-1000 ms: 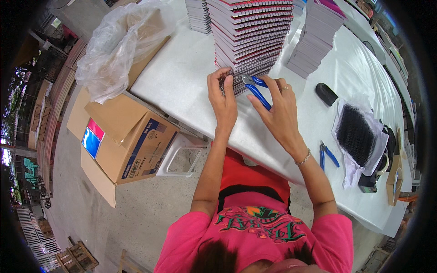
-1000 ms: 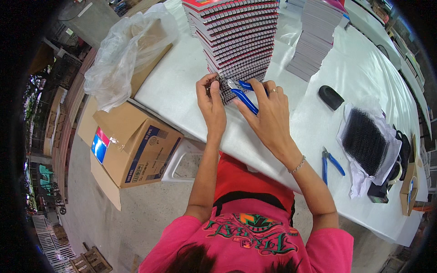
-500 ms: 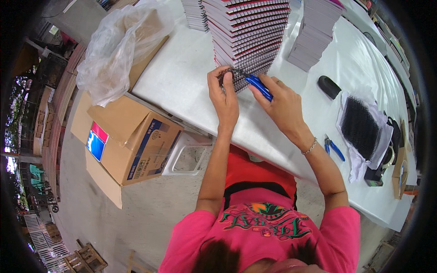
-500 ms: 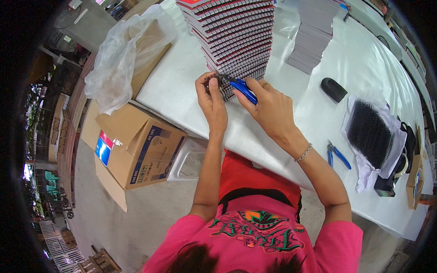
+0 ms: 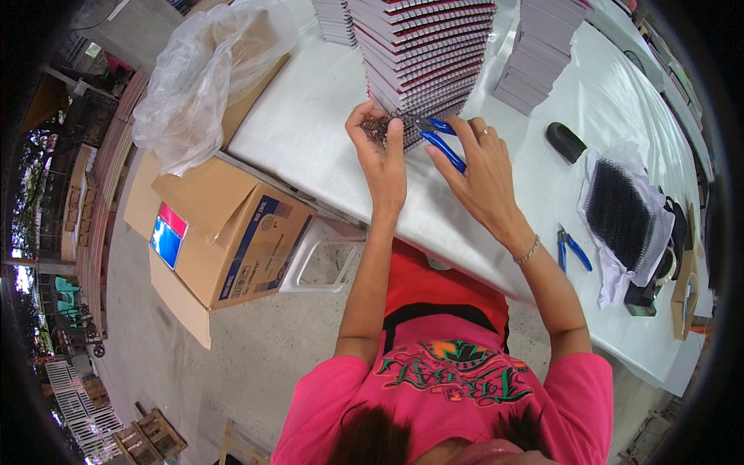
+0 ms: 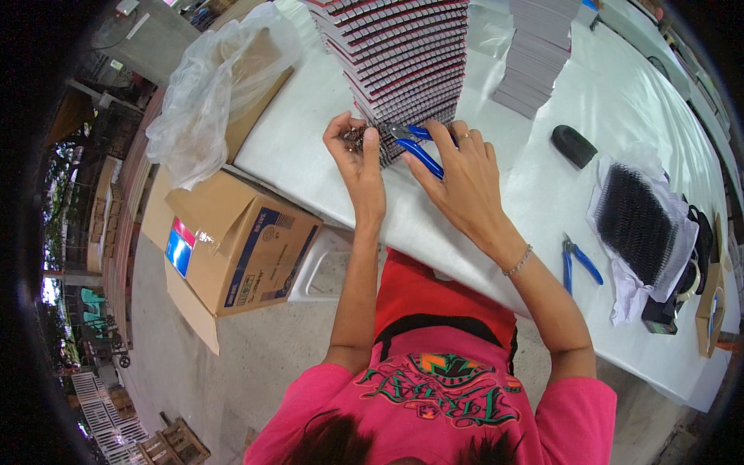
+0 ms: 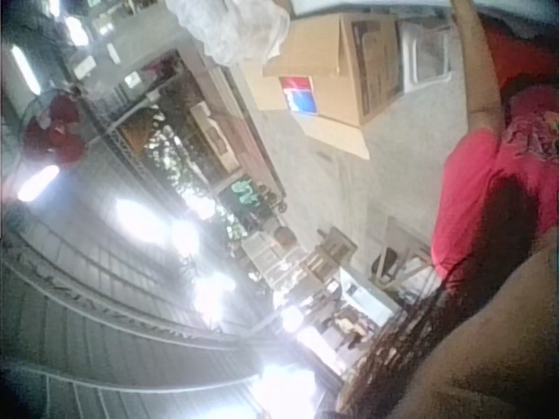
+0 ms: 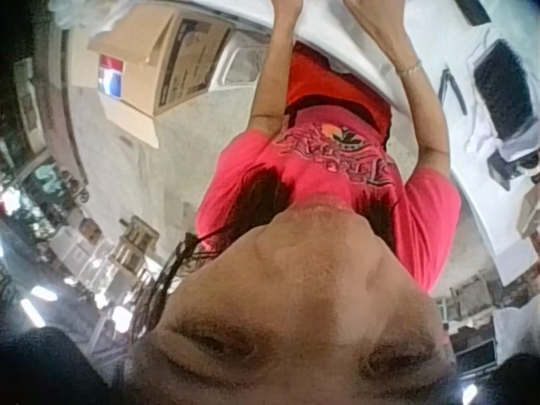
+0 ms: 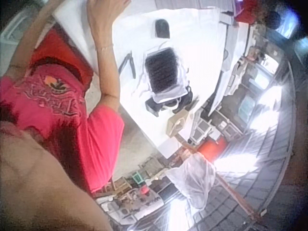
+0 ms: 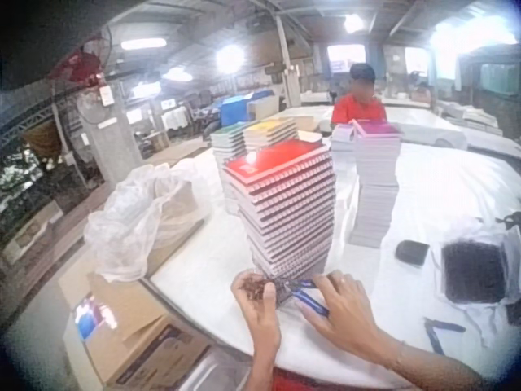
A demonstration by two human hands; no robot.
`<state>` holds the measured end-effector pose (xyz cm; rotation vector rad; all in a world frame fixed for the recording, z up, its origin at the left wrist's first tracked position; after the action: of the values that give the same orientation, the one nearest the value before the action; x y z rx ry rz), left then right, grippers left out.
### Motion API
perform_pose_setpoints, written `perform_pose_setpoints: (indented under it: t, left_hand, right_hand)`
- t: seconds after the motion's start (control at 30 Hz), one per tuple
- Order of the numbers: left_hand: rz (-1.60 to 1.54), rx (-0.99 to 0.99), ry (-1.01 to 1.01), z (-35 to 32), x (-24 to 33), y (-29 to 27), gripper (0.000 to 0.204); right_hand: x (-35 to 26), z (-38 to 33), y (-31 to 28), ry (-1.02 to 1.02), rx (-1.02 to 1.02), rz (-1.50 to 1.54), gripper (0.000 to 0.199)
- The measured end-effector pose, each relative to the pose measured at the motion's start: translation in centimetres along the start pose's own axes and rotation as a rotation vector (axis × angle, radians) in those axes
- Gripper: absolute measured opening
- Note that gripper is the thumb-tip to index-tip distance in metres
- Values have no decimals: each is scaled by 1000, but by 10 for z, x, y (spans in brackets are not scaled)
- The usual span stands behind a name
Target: The person uses pliers to trim the spiral binding of a stack of notebooks. They repeatedly pull the binding wire with the pliers and then cut the excess wire. The person handles the notebooks one by one, stacking them on the table after trimming.
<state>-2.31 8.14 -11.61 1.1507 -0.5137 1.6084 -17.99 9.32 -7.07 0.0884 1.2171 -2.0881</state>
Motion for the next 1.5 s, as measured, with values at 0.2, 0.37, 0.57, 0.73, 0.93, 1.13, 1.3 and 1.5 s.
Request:
perform_pose_setpoints:
  t: [0.2, 0.37, 0.57, 0.73, 0.93, 1.13, 1.3, 1.5]
  left_hand:
    - [72, -28, 1, 1, -12, -3, 26]
    - [150, -37, 56, 2, -9, -4, 26]
    - [-74, 89, -112, 1, -5, -3, 29]
    - [-11, 39, -80, -3, -4, -3, 35]
    - [34, -55, -71, -5, -21, -8, 33]
    - [106, -52, -85, -6, -15, -9, 29]
    - [74, -55, -88, -7, -15, -8, 30]
    - [91, -1, -12, -7, -18, -8, 25]
  right_hand:
    - [0, 4, 5, -42, 23, -13, 46]
    - [2, 3, 7, 61, -72, 73, 42]
    - [4, -6, 2, 61, -49, 45, 43]
    - [6, -7, 6, 16, -38, -24, 47]
    - [5, -3, 12, -6, -39, -16, 50]
    - [9, -4, 14, -41, -11, -37, 52]
    - [11, -2, 13, -97, 40, -77, 49]
    - [10, -1, 13, -35, -30, 18, 40]
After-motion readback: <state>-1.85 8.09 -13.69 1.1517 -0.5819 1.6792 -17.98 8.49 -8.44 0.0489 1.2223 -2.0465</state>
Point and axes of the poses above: each hand's wrist, its own z-axis towards the middle knuckle, its own y-axis out of the palm, x = y × z, the point moved 4 cm from there along z, towards the middle knuckle, and after that the axes turned 2 degrees about -y, right-handed, at the moved point
